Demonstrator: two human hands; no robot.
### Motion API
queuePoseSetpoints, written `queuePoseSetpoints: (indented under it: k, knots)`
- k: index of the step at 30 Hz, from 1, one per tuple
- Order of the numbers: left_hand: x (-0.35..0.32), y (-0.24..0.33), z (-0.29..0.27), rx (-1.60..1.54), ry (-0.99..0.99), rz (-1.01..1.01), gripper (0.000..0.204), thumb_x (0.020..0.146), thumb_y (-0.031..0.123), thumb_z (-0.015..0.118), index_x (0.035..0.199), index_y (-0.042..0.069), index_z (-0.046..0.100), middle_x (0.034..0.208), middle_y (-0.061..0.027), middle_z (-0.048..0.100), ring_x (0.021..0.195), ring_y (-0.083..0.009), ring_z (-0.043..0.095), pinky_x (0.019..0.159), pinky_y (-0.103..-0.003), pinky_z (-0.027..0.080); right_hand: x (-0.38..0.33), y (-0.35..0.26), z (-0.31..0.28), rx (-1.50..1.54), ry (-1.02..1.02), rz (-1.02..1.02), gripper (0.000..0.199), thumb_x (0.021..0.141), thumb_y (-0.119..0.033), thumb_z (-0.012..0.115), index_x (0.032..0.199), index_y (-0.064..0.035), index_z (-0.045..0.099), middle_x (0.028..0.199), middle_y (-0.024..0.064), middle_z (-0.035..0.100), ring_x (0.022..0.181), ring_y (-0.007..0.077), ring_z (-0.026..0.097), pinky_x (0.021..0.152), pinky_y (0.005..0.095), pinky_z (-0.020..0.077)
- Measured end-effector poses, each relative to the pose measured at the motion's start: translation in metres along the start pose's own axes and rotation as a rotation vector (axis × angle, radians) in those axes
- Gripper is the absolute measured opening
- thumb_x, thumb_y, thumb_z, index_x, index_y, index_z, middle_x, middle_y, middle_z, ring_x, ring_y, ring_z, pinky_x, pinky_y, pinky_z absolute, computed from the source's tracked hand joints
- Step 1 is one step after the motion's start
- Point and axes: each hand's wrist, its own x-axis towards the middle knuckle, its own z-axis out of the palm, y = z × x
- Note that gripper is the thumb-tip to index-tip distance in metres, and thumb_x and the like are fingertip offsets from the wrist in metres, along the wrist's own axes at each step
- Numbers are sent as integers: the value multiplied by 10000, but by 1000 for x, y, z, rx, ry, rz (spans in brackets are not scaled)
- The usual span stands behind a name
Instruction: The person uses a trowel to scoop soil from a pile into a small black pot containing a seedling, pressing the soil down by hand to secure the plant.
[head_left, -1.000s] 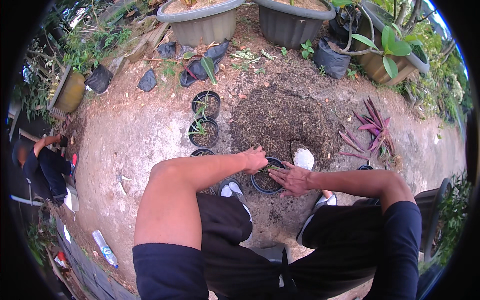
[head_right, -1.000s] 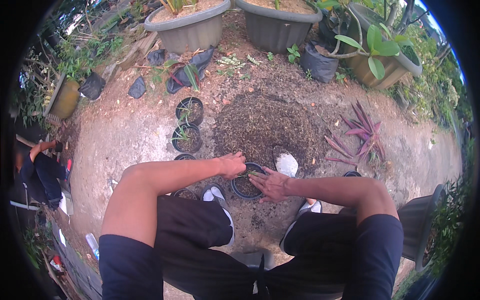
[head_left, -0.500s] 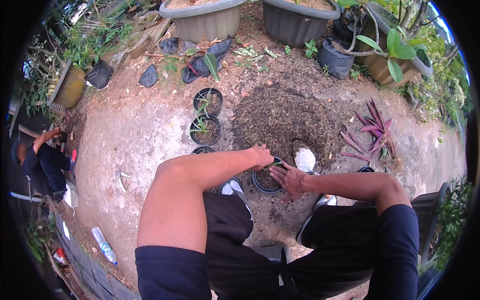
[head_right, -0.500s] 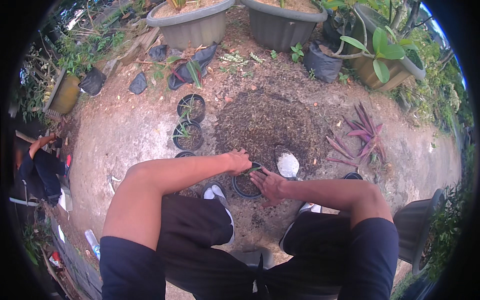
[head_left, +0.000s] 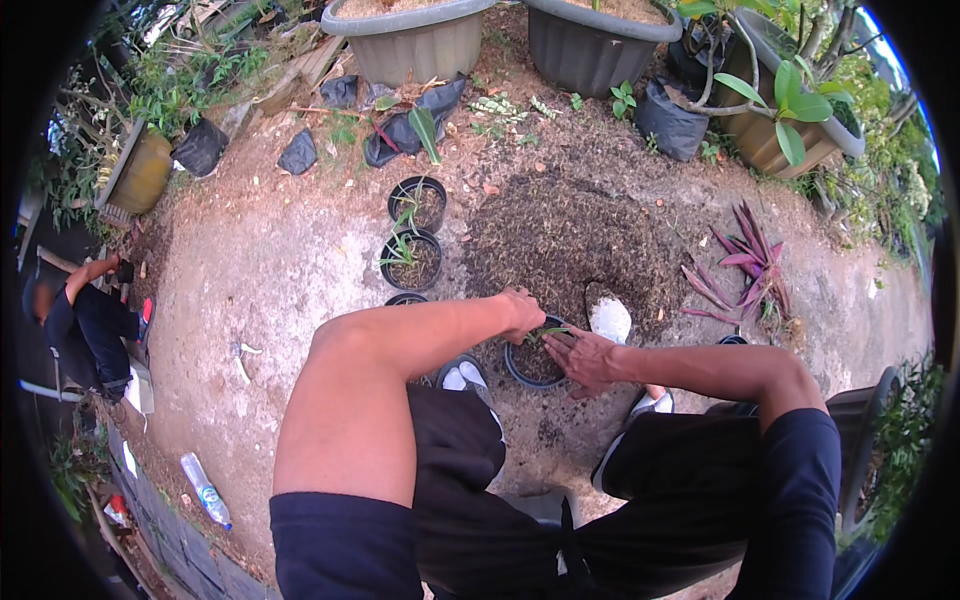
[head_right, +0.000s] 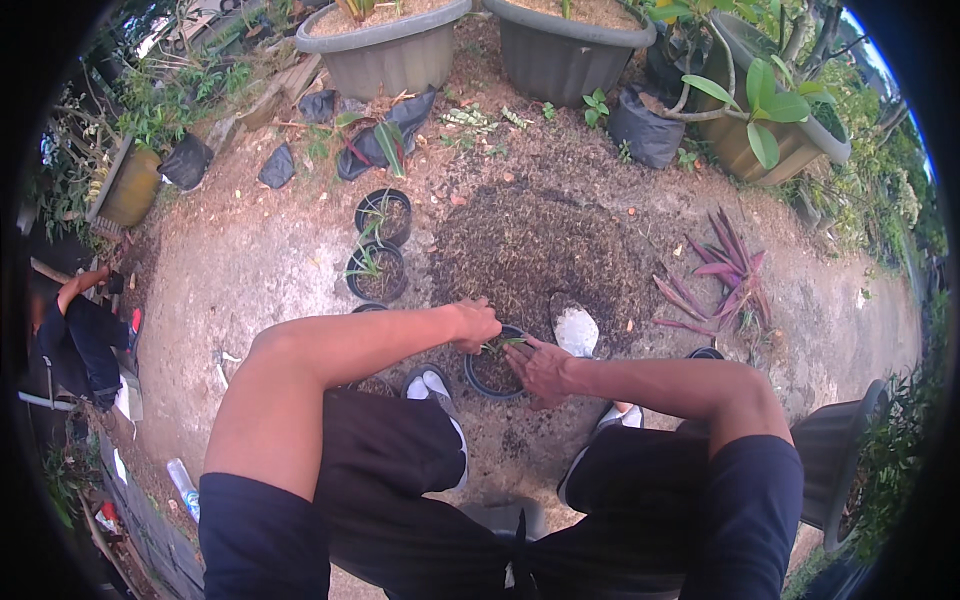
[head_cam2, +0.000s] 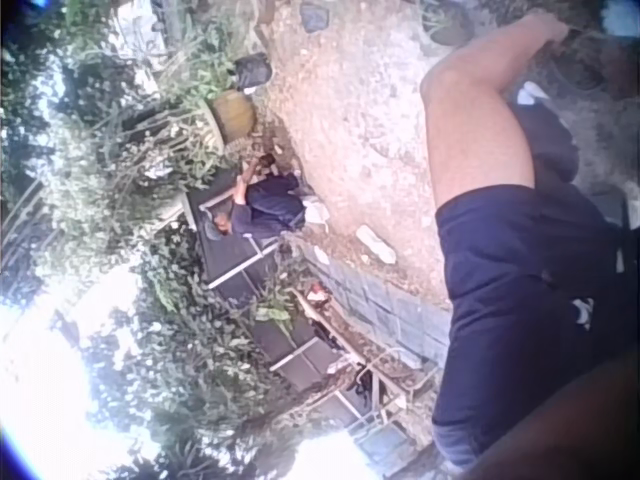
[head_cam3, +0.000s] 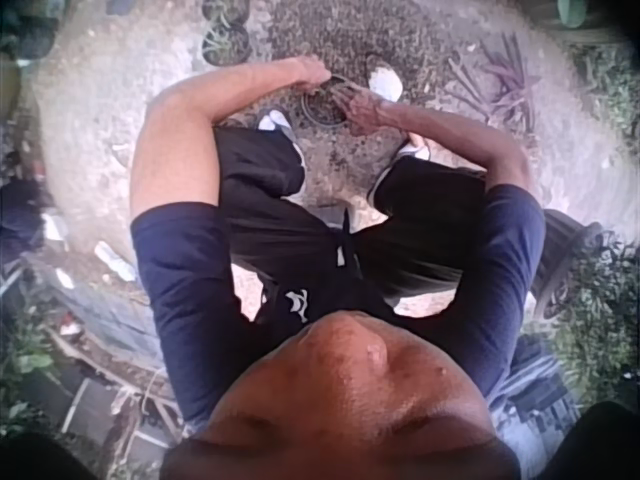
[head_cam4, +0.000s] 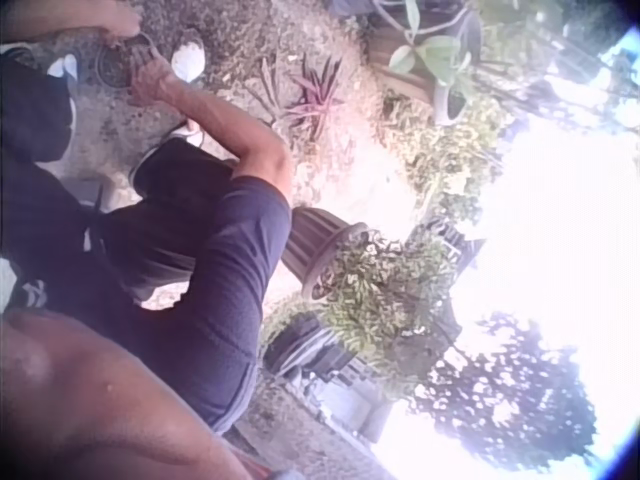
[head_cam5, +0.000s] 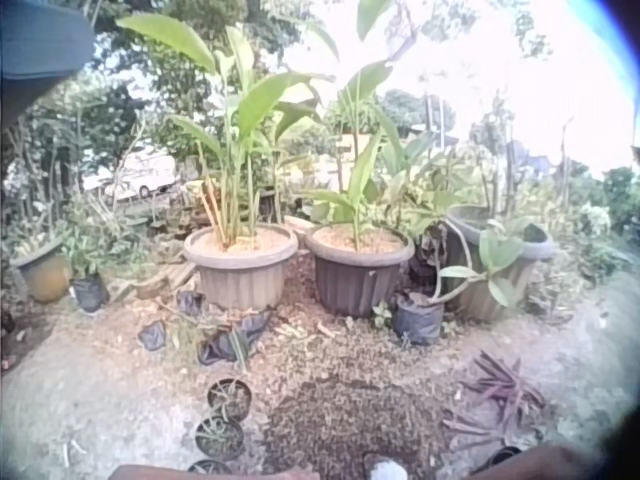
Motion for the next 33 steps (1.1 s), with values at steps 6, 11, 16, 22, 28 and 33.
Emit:
queuePoseSetpoints:
  k: [6, 11, 16, 22, 28, 33]
  knots:
    - [1, 1, -1, -24, 11, -7, 457, 789, 264, 779, 1167, 36, 664, 1241, -208, 620, 1262, -391, 516, 1002, -502, 474, 13, -5, 5, -23, -87, 47, 1096, 877, -680, 460, 1457, 202, 165, 1565, 352, 149, 1486, 395, 186, 1214, 484, 112]
    - [1, -1, -10, -66, -50, -13, 772, 712, 276, 836, 1361, 33, 496, 1274, -195, 615, 1196, -349, 595, 987, -435, 492, 12, -2, 8, -17, -73, 30, 1047, 887, -632, 471, 1457, 197, 180, 1563, 346, 168, 1481, 399, 201, 1213, 481, 118]
    - [-10, -5, -14, -131, -16, -28, 1206, 602, 413, 918, 1479, -10, 204, 1239, -224, 625, 1175, -361, 604, 989, -400, 485, 4, 0, 4, 6, 30, 13, 813, 924, -420, 488, 1449, 162, 277, 1534, 303, 306, 1451, 362, 311, 1180, 468, 237]
    - [6, -15, -1, -21, -363, -85, 887, 589, 427, 932, 1329, 79, 591, 1260, -116, 653, 1158, -326, 621, 977, -391, 504, -4, 1, -2, 43, 124, -41, 763, 930, -376, 487, 1453, 144, 292, 1537, 286, 316, 1450, 329, 326, 1165, 458, 271]
    - [12, -15, 14, -53, -296, -193, 577, 671, 361, 890, 1167, 127, 711, 1120, -112, 714, 1102, -286, 659, 912, -393, 545, 6, -5, 12, 102, 66, -58, 888, 955, -540, 437, 1478, 143, 216, 1584, 280, 202, 1483, 351, 232, 1174, 484, 232]
    - [7, -14, 4, -95, -330, -278, 533, 706, 309, 868, 1173, 112, 706, 1184, -108, 694, 1120, -306, 651, 890, -482, 559, 11, -6, 8, 67, -16, -36, 934, 949, -601, 413, 1478, 143, 216, 1587, 282, 193, 1483, 358, 230, 1170, 517, 221]
